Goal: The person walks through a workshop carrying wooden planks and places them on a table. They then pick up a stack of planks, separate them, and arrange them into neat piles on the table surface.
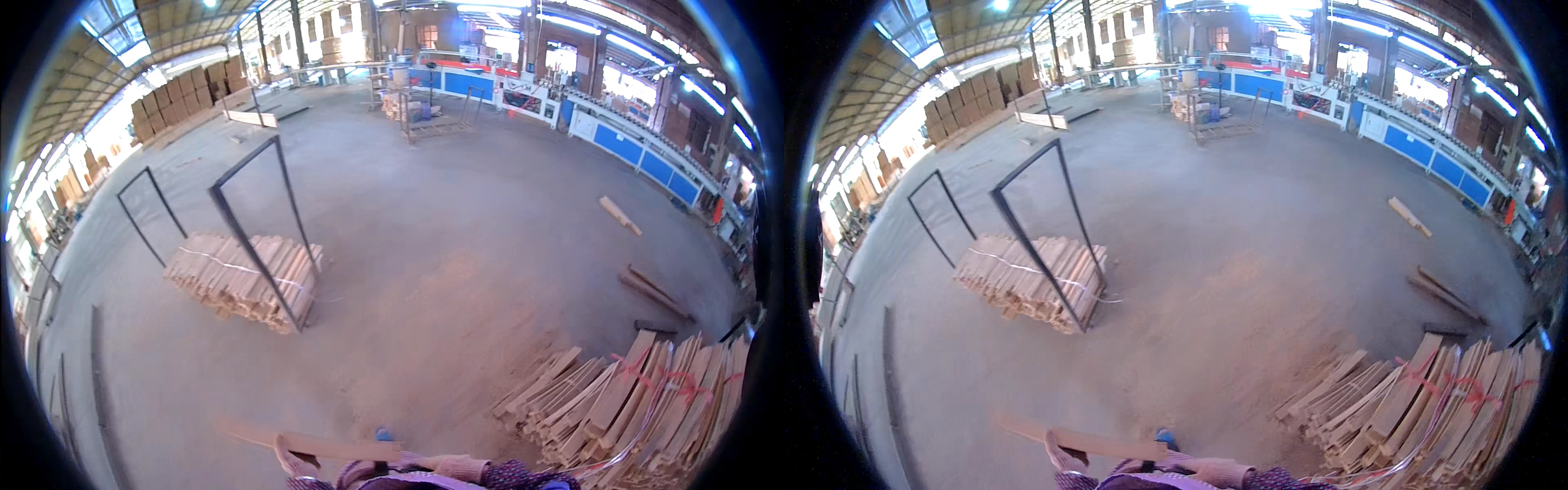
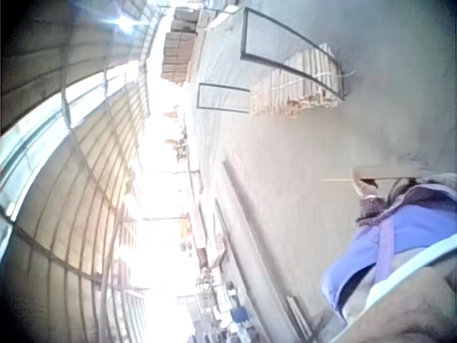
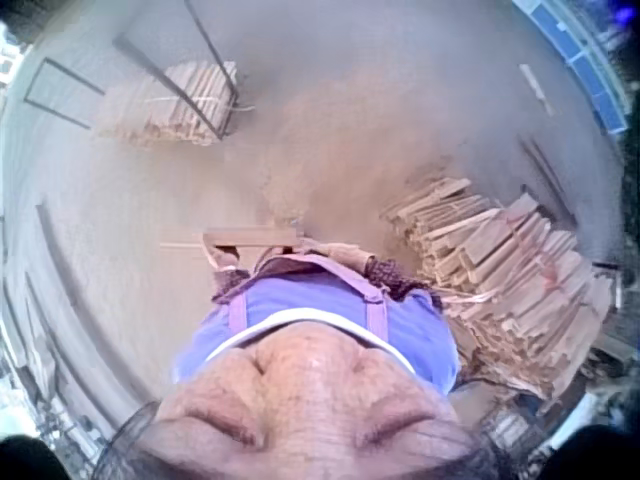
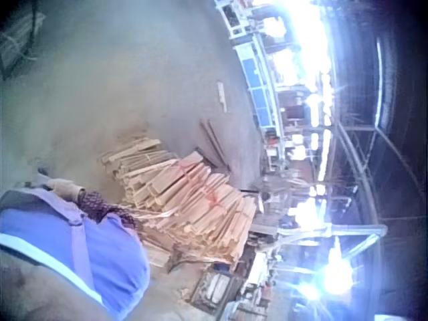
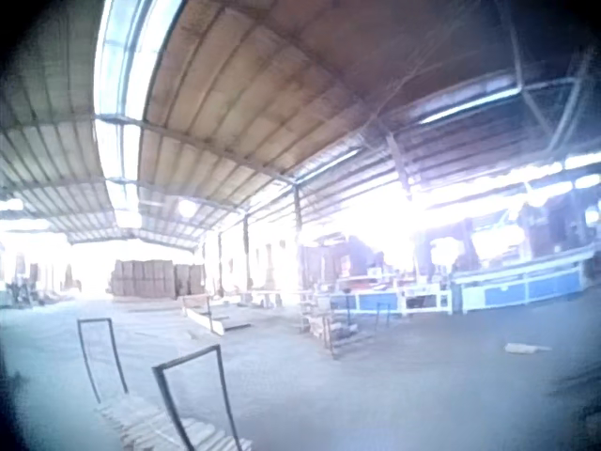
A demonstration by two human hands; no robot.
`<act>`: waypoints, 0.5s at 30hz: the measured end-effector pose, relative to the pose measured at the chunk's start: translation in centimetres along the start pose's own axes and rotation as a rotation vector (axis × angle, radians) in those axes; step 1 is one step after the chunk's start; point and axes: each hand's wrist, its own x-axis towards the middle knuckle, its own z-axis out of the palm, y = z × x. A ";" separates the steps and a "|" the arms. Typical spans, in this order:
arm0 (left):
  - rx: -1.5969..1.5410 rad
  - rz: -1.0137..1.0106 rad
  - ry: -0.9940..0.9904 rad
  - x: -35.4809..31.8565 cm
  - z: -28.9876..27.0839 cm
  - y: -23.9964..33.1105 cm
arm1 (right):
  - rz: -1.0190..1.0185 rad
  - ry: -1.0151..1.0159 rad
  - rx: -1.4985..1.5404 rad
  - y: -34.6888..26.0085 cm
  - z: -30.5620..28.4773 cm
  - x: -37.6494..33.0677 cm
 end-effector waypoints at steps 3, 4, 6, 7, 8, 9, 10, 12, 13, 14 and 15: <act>0.044 -0.169 -0.320 5.5 9.0 -0.4 | 0.187 0.090 -0.089 -4.8 -4.4 0.0; 0.068 -0.111 -0.313 6.6 11.8 0.4 | 0.086 0.095 0.017 -6.8 -6.5 0.3; 0.088 -0.027 -0.361 8.5 19.2 -0.5 | 0.006 0.158 0.040 -3.8 -8.6 3.1; 0.092 -0.015 -0.433 10.0 22.1 -1.3 | -0.040 0.194 0.046 -2.8 -10.2 4.8; 0.097 0.006 -0.489 11.6 24.2 -2.2 | 0.015 0.233 0.244 -5.2 -12.0 4.9; 0.102 0.029 -0.543 13.1 26.4 -2.9 | 0.079 0.255 0.241 -7.2 -14.6 5.5; 0.127 0.040 -0.574 13.9 28.7 -3.7 | 0.153 0.278 0.247 -8.6 -17.1 6.0; 0.170 0.054 -0.642 15.2 33.7 -4.9 | 0.226 0.290 0.304 -8.6 -21.7 8.4; 0.200 0.084 -0.631 16.1 35.8 -5.5 | 0.218 0.297 0.347 -8.4 -23.9 9.6; 0.220 0.157 -0.621 17.0 38.1 -5.4 | 0.175 0.295 0.366 -8.3 -26.7 11.2; 0.236 0.231 -0.604 18.5 40.1 -5.6 | 0.133 0.288 0.382 -8.1 -29.5 12.9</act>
